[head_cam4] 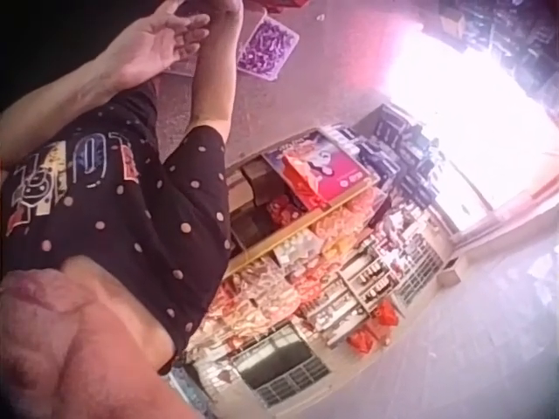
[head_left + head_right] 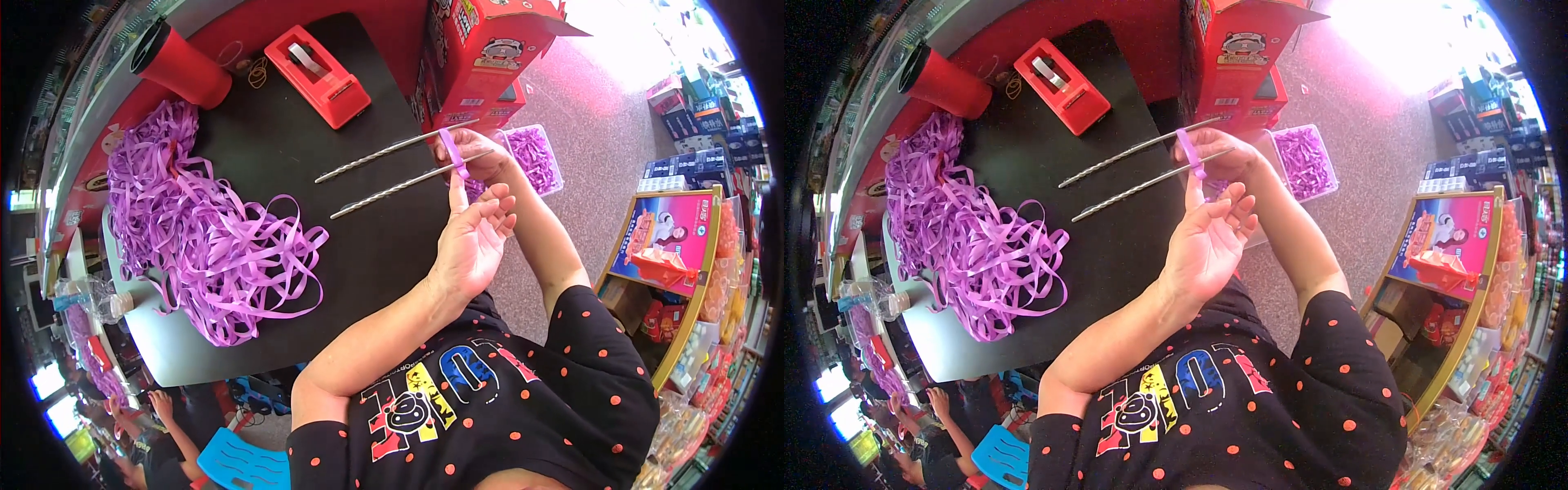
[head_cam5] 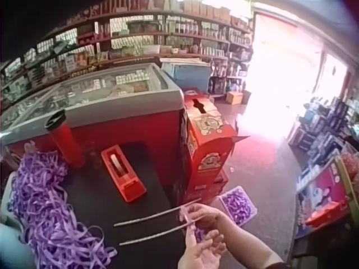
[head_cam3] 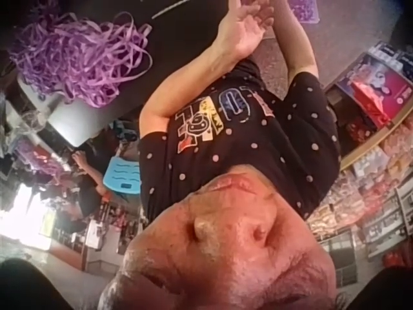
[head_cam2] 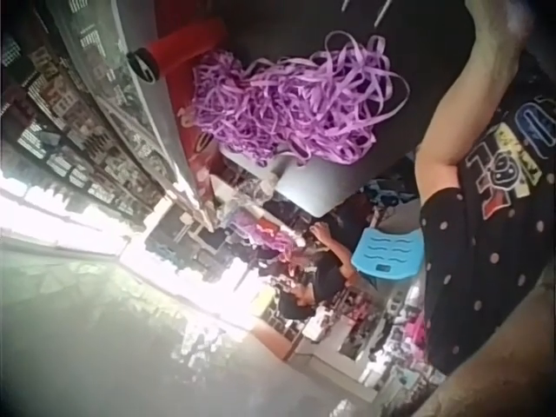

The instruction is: The recorder is wrapping purple ribbons around metal rods to create decorative bows and securing them with tape.

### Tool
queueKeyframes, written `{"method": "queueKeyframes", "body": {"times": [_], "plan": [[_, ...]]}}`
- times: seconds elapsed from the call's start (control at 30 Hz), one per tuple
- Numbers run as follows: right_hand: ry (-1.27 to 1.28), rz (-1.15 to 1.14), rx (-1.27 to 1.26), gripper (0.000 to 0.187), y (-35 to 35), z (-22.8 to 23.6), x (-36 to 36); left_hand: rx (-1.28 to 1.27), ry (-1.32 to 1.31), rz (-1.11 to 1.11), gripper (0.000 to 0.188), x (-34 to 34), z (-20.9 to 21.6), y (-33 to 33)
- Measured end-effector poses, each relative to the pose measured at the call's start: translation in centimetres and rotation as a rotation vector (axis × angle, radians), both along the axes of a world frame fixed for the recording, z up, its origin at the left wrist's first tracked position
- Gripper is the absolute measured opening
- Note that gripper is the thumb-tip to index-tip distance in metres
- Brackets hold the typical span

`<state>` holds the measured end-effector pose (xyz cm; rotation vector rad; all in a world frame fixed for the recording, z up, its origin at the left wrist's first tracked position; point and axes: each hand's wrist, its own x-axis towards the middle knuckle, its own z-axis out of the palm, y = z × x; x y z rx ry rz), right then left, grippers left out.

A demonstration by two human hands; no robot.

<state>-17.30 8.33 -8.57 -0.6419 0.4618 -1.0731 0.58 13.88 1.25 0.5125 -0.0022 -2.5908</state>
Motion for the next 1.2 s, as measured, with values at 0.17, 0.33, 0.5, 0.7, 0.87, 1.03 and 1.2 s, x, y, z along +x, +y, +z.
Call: {"method": "queueKeyframes", "body": {"times": [0.17,0.33,0.5,0.7,0.87,1.03,1.2], "plan": [[0.202,-0.029,0.256,0.016,0.7,5.2,-1.6,-0.009,-0.021,0.005,0.089,-0.1,-0.4,0.1],[0.559,-0.040,0.446,0.012,0.9,9.2,-1.3,-0.087,-0.015,0.008,0.086,-0.5,-0.7,0.3],[0.704,-0.082,0.527,0.010,1.7,12.1,-0.2,-0.086,-0.038,0.015,0.088,-0.4,-0.8,0.3],[0.840,-0.116,0.444,0.017,2.0,12.7,-0.8,-0.072,-0.046,0.011,0.091,-0.5,-0.6,0.4],[0.978,-0.223,0.321,0.023,2.7,11.9,-2.1,-0.054,-0.060,0.003,0.093,-0.5,-0.3,0.4],[1.083,-0.302,0.276,0.023,2.7,11.9,-0.8,-0.078,-0.048,-0.001,0.092,-0.3,-0.4,0.3],[0.886,-0.199,0.316,0.016,2.6,10.7,-1.1,-0.075,-0.036,0.004,0.091,-0.3,-0.4,0.4]]}}
